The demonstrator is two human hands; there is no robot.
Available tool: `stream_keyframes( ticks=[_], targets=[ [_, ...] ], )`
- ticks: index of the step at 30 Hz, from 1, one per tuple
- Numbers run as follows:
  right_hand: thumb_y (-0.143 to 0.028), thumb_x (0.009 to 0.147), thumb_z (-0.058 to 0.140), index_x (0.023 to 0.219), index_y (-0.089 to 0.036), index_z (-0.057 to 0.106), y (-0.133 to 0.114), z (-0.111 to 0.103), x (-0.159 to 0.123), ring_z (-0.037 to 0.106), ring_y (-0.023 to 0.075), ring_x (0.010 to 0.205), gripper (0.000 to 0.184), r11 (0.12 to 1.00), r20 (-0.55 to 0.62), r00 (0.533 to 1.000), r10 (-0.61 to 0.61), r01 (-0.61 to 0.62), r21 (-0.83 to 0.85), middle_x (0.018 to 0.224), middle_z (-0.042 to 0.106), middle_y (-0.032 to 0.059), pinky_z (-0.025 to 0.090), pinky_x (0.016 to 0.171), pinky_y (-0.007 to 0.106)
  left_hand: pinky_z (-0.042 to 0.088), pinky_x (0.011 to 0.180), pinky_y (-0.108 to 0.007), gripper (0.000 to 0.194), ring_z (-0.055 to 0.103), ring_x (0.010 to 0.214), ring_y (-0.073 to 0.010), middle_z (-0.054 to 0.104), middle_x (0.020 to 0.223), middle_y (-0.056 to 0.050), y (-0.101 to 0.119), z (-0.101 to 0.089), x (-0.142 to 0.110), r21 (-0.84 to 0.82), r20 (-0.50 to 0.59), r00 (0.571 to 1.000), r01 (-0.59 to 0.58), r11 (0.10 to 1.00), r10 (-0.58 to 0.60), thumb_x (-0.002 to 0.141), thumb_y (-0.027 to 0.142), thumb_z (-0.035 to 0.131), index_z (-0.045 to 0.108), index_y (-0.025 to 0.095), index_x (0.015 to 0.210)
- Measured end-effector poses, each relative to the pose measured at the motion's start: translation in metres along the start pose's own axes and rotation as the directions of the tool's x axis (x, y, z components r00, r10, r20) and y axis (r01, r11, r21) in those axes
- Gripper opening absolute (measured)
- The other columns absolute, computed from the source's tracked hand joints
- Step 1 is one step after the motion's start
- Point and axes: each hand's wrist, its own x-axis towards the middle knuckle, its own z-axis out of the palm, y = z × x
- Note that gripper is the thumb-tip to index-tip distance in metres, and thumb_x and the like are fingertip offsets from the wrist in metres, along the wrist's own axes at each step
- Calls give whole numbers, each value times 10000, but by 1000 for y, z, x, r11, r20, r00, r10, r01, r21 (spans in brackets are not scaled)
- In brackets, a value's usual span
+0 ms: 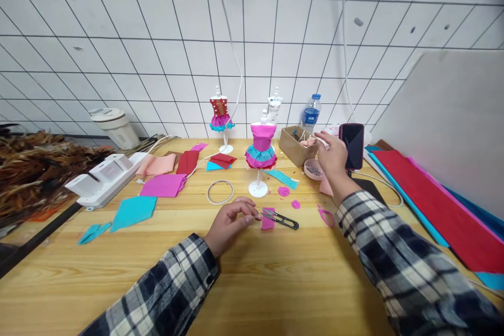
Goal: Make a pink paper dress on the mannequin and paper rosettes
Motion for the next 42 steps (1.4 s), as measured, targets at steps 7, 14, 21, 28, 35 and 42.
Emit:
stream_keyframes(
  ticks=[7,14,21,28,35,42],
  targets=[
    [-309,831,659,1134,-295,676,-65,-28,-139,604,238,1066,303,833,418,766,-489,267,484,1126,689,60,464,939,397,412,964,-470,309,585,1007,-277,691,757,-83,-4,7,-3,-209,60,993,110,972,-99,740,445,723,605,185,621],
    [-222,853,625,934,-268,721,-71,-21,-157,619,200,996,133,803,419,722,-550,320,503,1097,704,39,460,882,376,408,968,-471,274,571,1026,-270,700,815,-85,5,9,-3,17,119,992,43,999,-45,792,437,682,654,195,667],
    [-202,888,568,903,-241,705,-69,-25,-157,608,208,1029,143,780,421,672,-610,412,472,1129,695,48,434,908,395,422,971,-434,223,591,998,-241,712,826,-72,12,15,-3,170,141,989,-66,983,42,822,388,664,689,194,714],
    [-146,826,618,798,-216,700,-63,-27,-142,657,190,931,111,871,504,775,-382,120,476,961,732,48,480,868,343,429,620,-279,428,544,620,-142,595,620,-25,20,14,-7,402,-197,975,-17,915,105,853,366,621,474,180,496],
    [-195,813,631,813,-240,718,-59,-27,-145,676,192,836,99,938,684,657,-317,112,327,890,750,23,468,762,310,426,732,-346,323,567,801,-213,653,847,-71,25,7,-5,777,119,975,-210,594,189,828,485,609,652,178,919],
    [-302,861,598,821,-226,727,-68,-28,-155,645,166,694,155,934,699,625,-348,170,313,763,737,22,389,618,265,346,725,-372,214,524,787,-218,659,797,-56,30,24,-8,900,325,928,-363,241,183,937,276,463,626,190,829]
  ],
)
